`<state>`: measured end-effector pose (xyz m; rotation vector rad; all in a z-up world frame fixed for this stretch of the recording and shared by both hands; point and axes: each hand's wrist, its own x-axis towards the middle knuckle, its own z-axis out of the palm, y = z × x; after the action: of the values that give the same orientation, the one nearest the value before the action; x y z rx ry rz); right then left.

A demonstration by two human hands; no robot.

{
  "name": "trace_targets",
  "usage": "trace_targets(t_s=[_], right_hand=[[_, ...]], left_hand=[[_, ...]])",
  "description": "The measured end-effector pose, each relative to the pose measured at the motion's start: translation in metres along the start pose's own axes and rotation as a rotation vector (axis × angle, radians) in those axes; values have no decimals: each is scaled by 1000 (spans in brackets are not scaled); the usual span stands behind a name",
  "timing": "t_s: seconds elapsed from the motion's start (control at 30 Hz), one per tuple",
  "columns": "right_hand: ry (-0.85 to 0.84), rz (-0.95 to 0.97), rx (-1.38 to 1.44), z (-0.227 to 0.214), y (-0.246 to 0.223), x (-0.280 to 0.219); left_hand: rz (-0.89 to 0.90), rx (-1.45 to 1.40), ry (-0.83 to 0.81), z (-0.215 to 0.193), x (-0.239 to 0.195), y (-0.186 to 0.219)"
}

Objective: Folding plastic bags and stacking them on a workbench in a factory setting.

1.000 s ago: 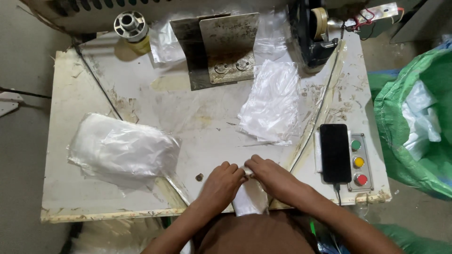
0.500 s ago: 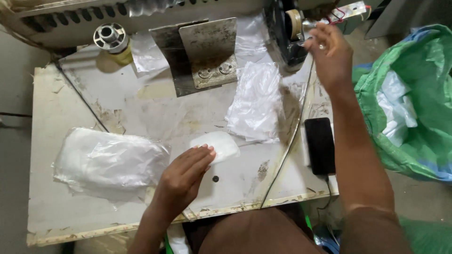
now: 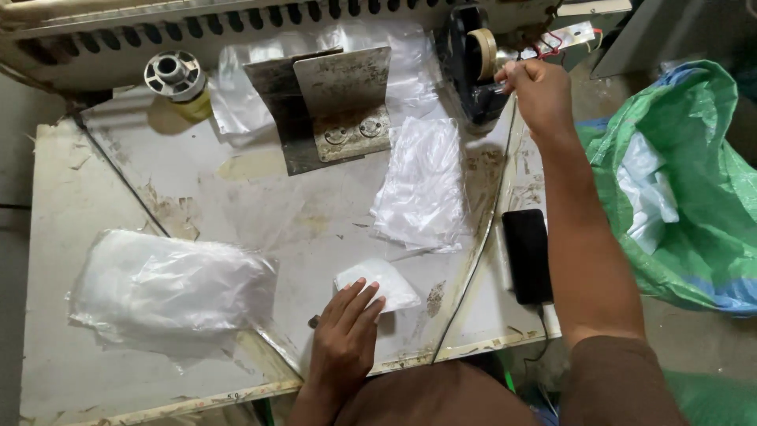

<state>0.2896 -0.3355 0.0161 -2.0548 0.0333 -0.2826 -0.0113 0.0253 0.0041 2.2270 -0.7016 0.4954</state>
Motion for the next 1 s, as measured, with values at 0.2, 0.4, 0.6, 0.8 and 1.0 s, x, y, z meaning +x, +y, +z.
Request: trace_targets(t_s=[0.2,0.4,0.6,0.8,1.0], right_hand=[[-102,222,-554,13,52,-62],[-376,409,-80,38,-102,-236],[-523,461,-66,27,-82,-329],[-246,520,-405,10,-88,-273],[-173,124,-201,38,-28,-158]], left_hand=[[41,-20,9,14,-1,4],[170,-43,-70,41,-1,10],[271,187,-189,43,32,27],[-165,-373,-157,20,53,41],[-451,-420,-120,26,111,-25]])
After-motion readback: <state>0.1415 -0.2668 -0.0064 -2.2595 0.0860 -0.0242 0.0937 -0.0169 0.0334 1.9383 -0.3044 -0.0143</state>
